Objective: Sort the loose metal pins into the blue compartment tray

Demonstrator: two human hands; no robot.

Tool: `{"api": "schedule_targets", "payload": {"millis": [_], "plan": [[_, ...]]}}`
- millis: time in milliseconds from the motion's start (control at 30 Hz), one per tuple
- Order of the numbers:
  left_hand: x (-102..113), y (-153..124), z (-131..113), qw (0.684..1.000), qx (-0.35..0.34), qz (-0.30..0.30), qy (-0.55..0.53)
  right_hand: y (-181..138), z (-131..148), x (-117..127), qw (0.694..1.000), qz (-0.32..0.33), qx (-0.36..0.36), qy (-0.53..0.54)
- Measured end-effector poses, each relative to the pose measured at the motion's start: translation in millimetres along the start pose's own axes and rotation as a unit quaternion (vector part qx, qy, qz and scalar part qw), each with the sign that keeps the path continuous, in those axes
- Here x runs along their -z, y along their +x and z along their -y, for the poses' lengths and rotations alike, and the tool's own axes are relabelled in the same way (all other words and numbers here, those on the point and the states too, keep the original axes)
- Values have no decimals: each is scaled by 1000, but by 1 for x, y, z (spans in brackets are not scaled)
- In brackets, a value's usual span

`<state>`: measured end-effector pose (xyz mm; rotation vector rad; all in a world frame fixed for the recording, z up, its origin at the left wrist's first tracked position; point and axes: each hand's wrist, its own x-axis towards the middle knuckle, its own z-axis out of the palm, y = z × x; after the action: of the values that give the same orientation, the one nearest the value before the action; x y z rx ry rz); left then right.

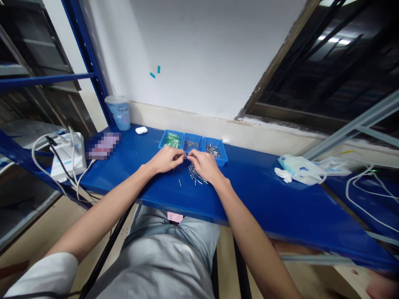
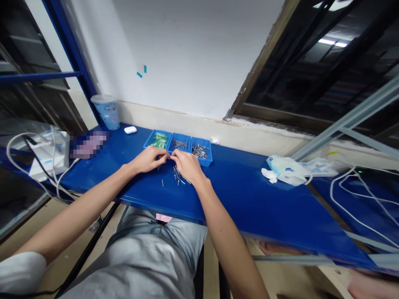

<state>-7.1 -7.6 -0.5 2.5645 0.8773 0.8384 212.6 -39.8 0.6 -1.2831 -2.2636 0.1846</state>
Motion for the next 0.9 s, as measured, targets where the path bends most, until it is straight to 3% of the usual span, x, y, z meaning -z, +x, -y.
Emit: {"api": "schedule_targets", "payload": {"millis": [900], "plan": [[0, 0, -1, 1000, 5, 10, -5, 0, 1, -1, 1000, 12, 1, 19]]}}
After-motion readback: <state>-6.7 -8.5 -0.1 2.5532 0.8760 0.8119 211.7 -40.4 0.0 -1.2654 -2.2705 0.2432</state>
